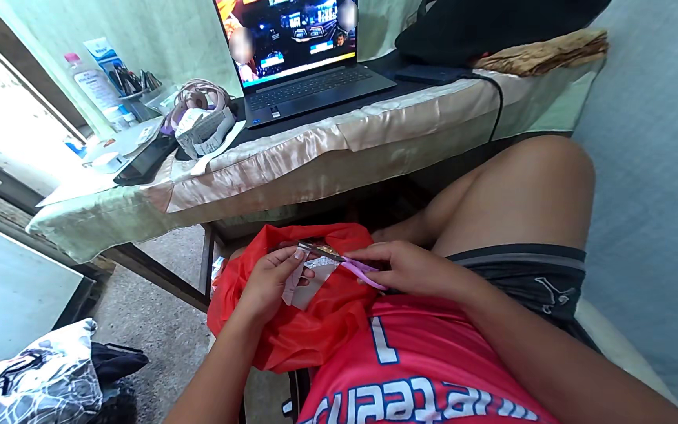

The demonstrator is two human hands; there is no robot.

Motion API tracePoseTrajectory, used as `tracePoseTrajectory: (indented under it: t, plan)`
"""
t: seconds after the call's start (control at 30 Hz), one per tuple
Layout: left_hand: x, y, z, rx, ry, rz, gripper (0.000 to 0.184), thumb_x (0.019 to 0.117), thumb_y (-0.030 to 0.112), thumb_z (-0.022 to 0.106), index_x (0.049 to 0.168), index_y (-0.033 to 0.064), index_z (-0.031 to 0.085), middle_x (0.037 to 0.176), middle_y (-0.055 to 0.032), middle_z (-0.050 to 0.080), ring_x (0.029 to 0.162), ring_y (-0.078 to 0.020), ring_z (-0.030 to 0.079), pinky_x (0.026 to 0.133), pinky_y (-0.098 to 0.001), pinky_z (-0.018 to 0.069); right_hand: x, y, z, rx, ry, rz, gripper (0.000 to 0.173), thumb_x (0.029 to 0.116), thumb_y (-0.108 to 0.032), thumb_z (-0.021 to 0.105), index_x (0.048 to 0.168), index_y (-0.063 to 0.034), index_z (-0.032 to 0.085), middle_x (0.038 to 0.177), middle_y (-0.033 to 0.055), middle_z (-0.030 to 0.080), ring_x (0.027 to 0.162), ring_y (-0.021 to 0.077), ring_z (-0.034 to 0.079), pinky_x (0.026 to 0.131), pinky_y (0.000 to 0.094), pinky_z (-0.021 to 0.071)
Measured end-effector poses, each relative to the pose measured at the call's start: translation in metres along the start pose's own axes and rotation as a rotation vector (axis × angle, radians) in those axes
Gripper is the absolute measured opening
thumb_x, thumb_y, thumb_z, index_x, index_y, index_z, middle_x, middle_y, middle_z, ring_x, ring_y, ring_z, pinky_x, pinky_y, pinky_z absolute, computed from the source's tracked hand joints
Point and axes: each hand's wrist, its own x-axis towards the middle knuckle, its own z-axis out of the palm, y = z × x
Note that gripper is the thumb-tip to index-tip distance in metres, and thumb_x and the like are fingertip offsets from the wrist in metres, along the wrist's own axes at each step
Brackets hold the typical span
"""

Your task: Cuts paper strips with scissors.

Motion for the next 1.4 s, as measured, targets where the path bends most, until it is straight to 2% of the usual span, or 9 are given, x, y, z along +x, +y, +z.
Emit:
tracePoseTrajectory:
  t: [0.2, 0.3, 0.37, 0.6, 0.7, 0.87, 1.03, 1.17, 1.4]
  plan:
    - [-0.0003, 0.0000, 0.0013, 0.015, 0.004, 0.000, 0.026, 0.1083, 0.013, 0.049, 0.116, -0.0025, 0.068, 0.101, -0.0135, 0.073, 0.081, -0.0185, 0.071, 0.075, -0.0341, 0.0616, -0.0007, 0.0008, -0.0001, -0.055, 0.007, -0.028, 0.045, 0.0981, -0.030, 0.069, 0.142, -0.0196, 0.063, 0.123, 0.0019, 0.069, 0.104, 0.0046, 0.066, 0.094, 0.0251, 0.0548]
    - [-0.0002, -0.0001, 0.0013, 0.018, -0.005, 0.004, 0.028, 0.1089, 0.014, 0.048, 0.120, -0.0032, 0.067, 0.111, -0.0150, 0.073, 0.083, -0.0188, 0.072, 0.075, -0.0329, 0.0611, -0.0010, -0.0001, 0.0000, -0.068, 0.021, -0.011, 0.041, 0.1003, -0.027, 0.066, 0.141, -0.0201, 0.064, 0.126, 0.0007, 0.070, 0.108, 0.0050, 0.066, 0.098, 0.0268, 0.0542]
    - [-0.0005, 0.0005, 0.0017, 0.020, -0.005, 0.000, 0.029, 0.1091, 0.014, 0.047, 0.123, -0.0034, 0.066, 0.116, -0.0154, 0.073, 0.085, -0.0186, 0.072, 0.075, -0.0321, 0.0609, -0.0005, 0.0007, 0.0013, -0.039, 0.037, 0.000, 0.038, 0.1009, -0.026, 0.066, 0.138, -0.0197, 0.067, 0.120, -0.0023, 0.073, 0.103, 0.0027, 0.068, 0.094, 0.0247, 0.0563]
    - [-0.0003, 0.0004, 0.0010, 0.033, 0.000, 0.002, 0.028, 0.1089, 0.014, 0.048, 0.119, -0.0028, 0.067, 0.108, -0.0137, 0.073, 0.082, -0.0179, 0.071, 0.075, -0.0327, 0.0613, -0.0006, 0.0010, 0.0018, -0.059, 0.013, -0.028, 0.048, 0.0963, -0.034, 0.071, 0.141, -0.0189, 0.063, 0.124, 0.0028, 0.069, 0.106, 0.0062, 0.066, 0.095, 0.0271, 0.0543]
    - [-0.0007, 0.0003, 0.0012, 0.033, 0.003, 0.000, 0.027, 0.1088, 0.014, 0.048, 0.118, -0.0030, 0.067, 0.106, -0.0137, 0.073, 0.081, -0.0185, 0.071, 0.075, -0.0330, 0.0613, -0.0007, 0.0011, 0.0019, -0.048, 0.020, -0.021, 0.045, 0.0981, -0.031, 0.069, 0.141, -0.0195, 0.064, 0.125, 0.0009, 0.069, 0.107, 0.0048, 0.066, 0.097, 0.0261, 0.0547]
    - [-0.0005, 0.0002, 0.0015, 0.032, -0.004, -0.005, 0.029, 0.1091, 0.013, 0.047, 0.123, -0.0040, 0.066, 0.117, -0.0154, 0.073, 0.084, -0.0181, 0.073, 0.075, -0.0320, 0.0611, 0.0001, 0.0020, 0.0018, 0.006, 0.022, 0.016, 0.036, 0.1006, -0.026, 0.067, 0.136, -0.0191, 0.068, 0.110, -0.0039, 0.074, 0.094, 0.0016, 0.069, 0.088, 0.0234, 0.0574]
    - [-0.0006, 0.0001, 0.0012, 0.032, -0.006, 0.002, 0.028, 0.1089, 0.015, 0.048, 0.119, -0.0029, 0.067, 0.107, -0.0142, 0.073, 0.082, -0.0183, 0.071, 0.075, -0.0329, 0.0613, -0.0015, 0.0009, 0.0006, 0.009, -0.009, -0.015, 0.044, 0.0974, -0.028, 0.071, 0.140, -0.0176, 0.064, 0.123, -0.0002, 0.070, 0.104, 0.0032, 0.067, 0.094, 0.0242, 0.0558]
    - [-0.0009, -0.0002, 0.0006, 0.028, -0.003, 0.006, 0.028, 0.1088, 0.014, 0.049, 0.119, -0.0033, 0.067, 0.108, -0.0148, 0.072, 0.082, -0.0189, 0.071, 0.075, -0.0332, 0.0614, -0.0006, 0.0002, 0.0011, -0.024, 0.003, -0.024, 0.045, 0.0981, -0.030, 0.070, 0.141, -0.0177, 0.064, 0.124, 0.0015, 0.069, 0.105, 0.0039, 0.066, 0.095, 0.0241, 0.0548]
    - [-0.0008, 0.0005, 0.0013, 0.028, -0.009, 0.008, 0.029, 0.1090, 0.013, 0.047, 0.123, -0.0040, 0.066, 0.116, -0.0159, 0.073, 0.083, -0.0182, 0.073, 0.075, -0.0318, 0.0611, 0.0002, 0.0020, 0.0018, 0.002, 0.021, -0.004, 0.035, 0.1010, -0.026, 0.066, 0.135, -0.0189, 0.068, 0.110, -0.0034, 0.074, 0.093, 0.0020, 0.069, 0.087, 0.0227, 0.0578]
